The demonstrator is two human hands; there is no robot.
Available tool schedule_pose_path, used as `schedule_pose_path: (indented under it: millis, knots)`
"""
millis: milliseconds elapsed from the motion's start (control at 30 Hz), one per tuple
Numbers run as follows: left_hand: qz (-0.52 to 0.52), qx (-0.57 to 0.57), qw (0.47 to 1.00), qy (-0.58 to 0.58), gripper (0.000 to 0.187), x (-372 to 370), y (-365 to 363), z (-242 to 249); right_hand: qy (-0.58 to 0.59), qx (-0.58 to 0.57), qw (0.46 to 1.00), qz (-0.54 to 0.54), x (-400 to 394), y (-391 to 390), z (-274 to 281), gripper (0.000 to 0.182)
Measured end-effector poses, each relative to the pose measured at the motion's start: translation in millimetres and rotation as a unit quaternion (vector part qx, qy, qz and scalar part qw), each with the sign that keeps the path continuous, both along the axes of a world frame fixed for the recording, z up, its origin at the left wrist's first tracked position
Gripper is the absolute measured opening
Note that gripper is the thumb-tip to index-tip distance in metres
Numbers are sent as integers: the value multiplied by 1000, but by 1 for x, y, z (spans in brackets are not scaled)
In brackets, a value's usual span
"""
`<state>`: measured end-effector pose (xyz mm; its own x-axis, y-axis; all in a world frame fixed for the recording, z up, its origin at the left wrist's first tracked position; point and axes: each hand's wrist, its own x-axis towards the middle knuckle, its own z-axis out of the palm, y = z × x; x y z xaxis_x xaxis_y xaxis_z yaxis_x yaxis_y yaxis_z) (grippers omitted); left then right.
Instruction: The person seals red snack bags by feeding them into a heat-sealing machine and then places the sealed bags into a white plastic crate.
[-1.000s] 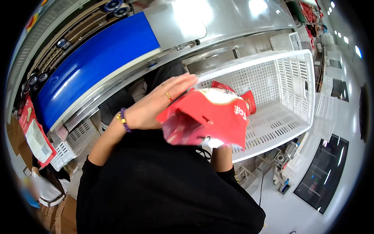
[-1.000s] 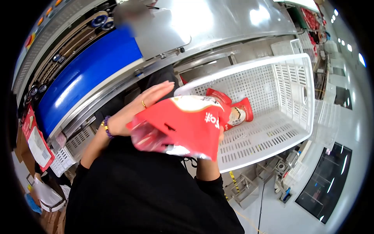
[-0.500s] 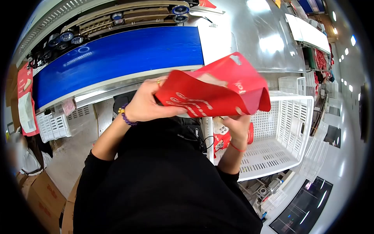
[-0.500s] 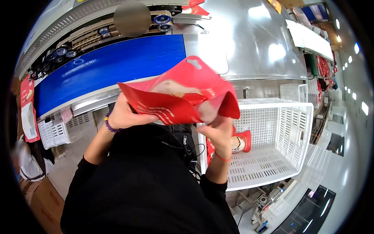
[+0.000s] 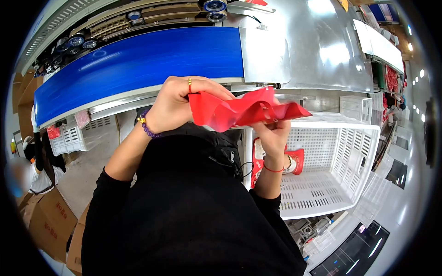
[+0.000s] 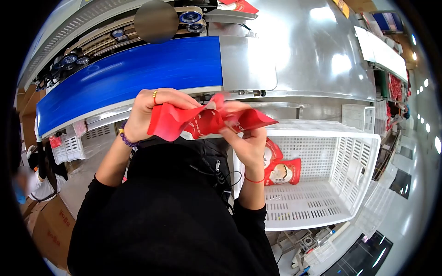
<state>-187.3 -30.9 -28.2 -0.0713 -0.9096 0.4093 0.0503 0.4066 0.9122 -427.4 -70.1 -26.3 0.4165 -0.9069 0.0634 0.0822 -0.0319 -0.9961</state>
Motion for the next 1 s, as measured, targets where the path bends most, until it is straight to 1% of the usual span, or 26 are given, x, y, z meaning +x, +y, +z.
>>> schedule_pose_path:
  millis: [33, 67, 100, 133, 167, 200, 233, 267, 300, 333, 367, 400, 467, 500, 533, 567, 600, 633, 667, 733, 767, 800, 867, 933, 1000]
  knots:
    - [-14, 74, 997, 1, 25, 2, -3, 7, 41, -54, 997, -23, 2, -1, 5, 25]
    - [-29, 149, 988, 3, 21, 3, -6, 10, 92, -82, 989, -76, -3, -4, 0, 19]
    - [-34, 258, 966, 1, 24, 13, -5, -2, 64, -61, 990, -111, -3, -8, 3, 19]
    - [-9, 195, 977, 90, 24, 6, -10, 1, 36, -40, 988, -145, 2, -15, 10, 20]
    - [-1, 211, 974, 87, 25, 8, -17, -6, 53, -126, 986, -98, -11, -30, -1, 23]
    - [9, 227, 970, 84, 26, 12, -27, -13, 50, -50, 990, -119, -16, -33, 2, 18]
    - [21, 223, 963, 151, 25, 5, -40, -10, 20, -14, 988, -153, -18, -45, 3, 17]
    - [48, 230, 963, 130, 25, 3, -53, -10, -10, 22, 982, -186, -17, -61, 1, 17]
    - [103, 203, 973, 44, 26, 0, -65, -16, -3, 21, 980, -199, -17, -76, -4, 19]
    - [157, 174, 971, -43, 28, -1, -76, -23, 4, 19, 977, -212, -17, -90, -11, 23]
    - [189, 220, 946, -143, 22, 5, -86, -23, 91, -22, 969, -227, -19, -103, -12, 24]
    - [187, 258, 947, -35, 24, -3, -90, -23, 91, -23, 971, -220, -17, -112, -15, 24]
    - [238, 238, 939, 66, 26, -19, -100, -32, 27, -8, 973, -230, -9, -126, -11, 26]
    - [242, 223, 942, 69, 29, -21, -106, -38, 33, 6, 970, -240, -11, -133, -7, 22]
    - [244, 224, 941, 70, 29, -18, -111, -36, 35, 7, 971, -237, -13, -138, -7, 22]
    - [202, 268, 936, 109, 29, -15, -116, -34, 26, 4, 973, -228, -16, -145, -7, 19]
    - [157, 309, 926, 149, 28, -13, -120, -32, 17, 1, 975, -220, -18, -151, -7, 21]
    - [153, 325, 914, 190, 24, -15, -124, -26, 22, -8, 976, -218, -19, -158, -7, 28]
    - [151, 325, 914, 192, 24, -13, -127, -26, 24, -9, 975, -219, -19, -165, -7, 28]
    - [126, 333, 905, 234, 22, -5, -136, -28, 31, -32, 978, -203, -13, -175, -7, 28]
    - [130, 335, 901, 243, 20, 1, -136, -28, 66, -35, 977, -201, -9, -177, -6, 30]
    - [166, 335, 897, 237, 20, 5, -135, -28, 67, -37, 977, -200, -2, -177, -7, 30]
    - [202, 315, 899, 226, 20, 18, -128, -27, 79, -18, 983, -165, 15, -177, -7, 30]
    - [220, 318, 897, 215, 21, 34, -118, -29, 66, -23, 988, -138, 30, -177, -13, 29]
    - [224, 329, 897, 193, 23, 48, -106, -31, 59, 5, 992, -112, 45, -175, -16, 29]
